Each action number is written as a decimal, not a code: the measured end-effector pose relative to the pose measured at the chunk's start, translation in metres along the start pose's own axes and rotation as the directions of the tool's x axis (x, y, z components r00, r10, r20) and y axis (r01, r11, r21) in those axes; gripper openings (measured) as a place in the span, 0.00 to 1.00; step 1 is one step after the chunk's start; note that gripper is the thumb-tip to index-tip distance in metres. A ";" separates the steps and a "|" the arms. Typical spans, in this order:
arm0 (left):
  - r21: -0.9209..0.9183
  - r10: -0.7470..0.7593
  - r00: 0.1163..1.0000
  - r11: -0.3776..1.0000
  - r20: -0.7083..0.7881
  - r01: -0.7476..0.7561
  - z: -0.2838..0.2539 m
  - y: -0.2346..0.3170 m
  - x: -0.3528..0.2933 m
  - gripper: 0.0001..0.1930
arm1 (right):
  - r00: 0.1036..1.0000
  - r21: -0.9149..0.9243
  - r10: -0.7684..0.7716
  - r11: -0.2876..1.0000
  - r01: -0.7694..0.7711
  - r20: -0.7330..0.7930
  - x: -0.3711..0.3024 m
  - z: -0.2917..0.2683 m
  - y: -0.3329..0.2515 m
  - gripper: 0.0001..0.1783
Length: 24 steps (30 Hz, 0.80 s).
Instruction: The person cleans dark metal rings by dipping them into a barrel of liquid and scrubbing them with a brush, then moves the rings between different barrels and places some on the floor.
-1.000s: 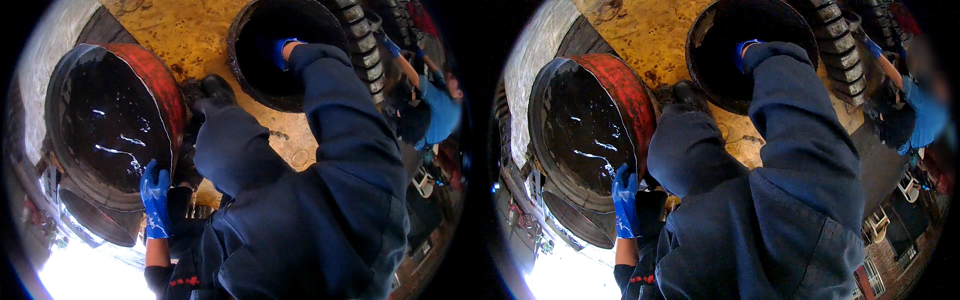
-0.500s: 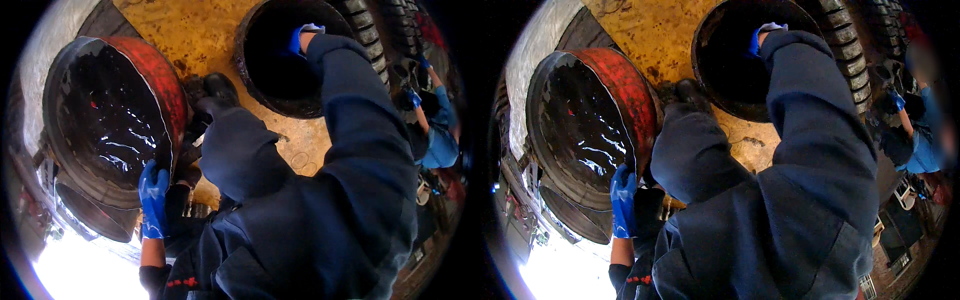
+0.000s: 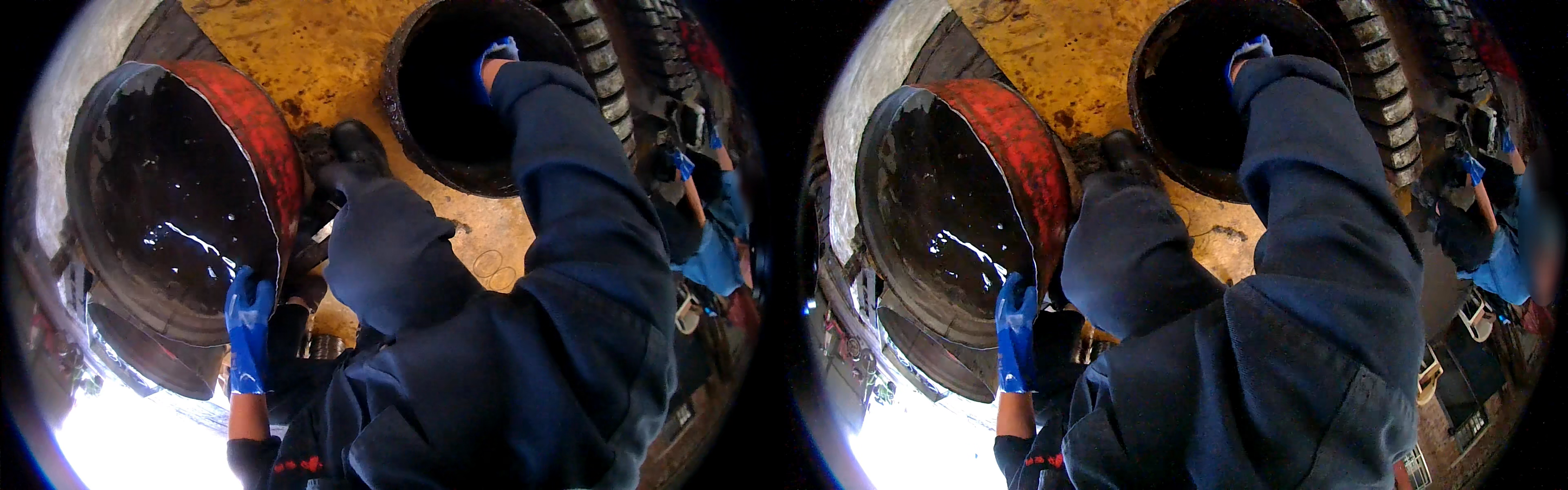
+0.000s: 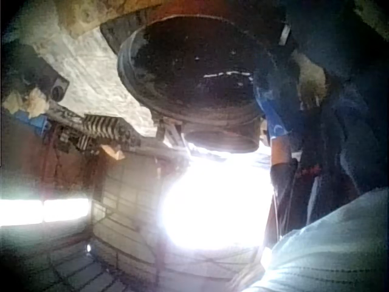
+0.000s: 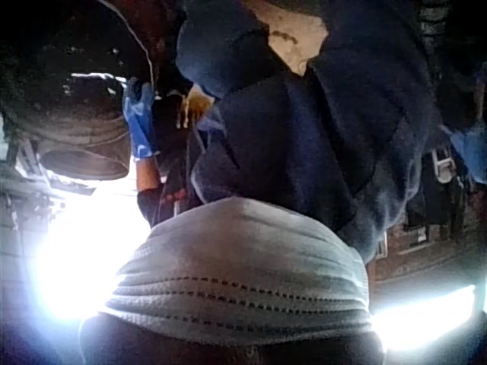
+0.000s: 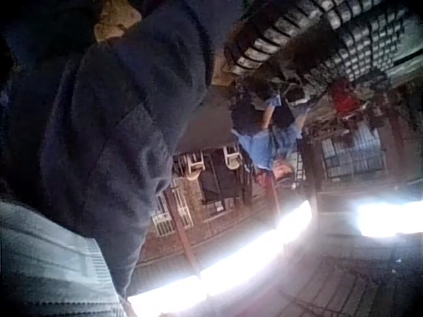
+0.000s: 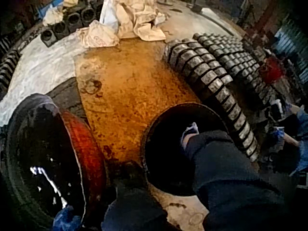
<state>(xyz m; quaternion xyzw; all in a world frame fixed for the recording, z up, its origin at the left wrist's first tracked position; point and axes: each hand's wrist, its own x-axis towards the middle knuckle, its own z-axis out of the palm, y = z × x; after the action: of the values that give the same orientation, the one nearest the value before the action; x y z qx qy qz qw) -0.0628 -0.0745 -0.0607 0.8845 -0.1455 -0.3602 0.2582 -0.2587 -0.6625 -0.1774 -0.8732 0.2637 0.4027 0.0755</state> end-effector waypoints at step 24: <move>-0.161 -0.238 0.968 0.955 0.079 0.248 -0.002 0.020 -0.001 0.26 | 0.944 0.010 -0.329 0.944 0.329 -0.013 0.071 0.046 -0.056 0.28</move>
<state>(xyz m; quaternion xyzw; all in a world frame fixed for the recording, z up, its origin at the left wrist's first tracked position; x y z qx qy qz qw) -0.0634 -0.0901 -0.0476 0.8595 -0.0120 -0.4261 0.2819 -0.2222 -0.6276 -0.2653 -0.9069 0.1170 0.3778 0.1454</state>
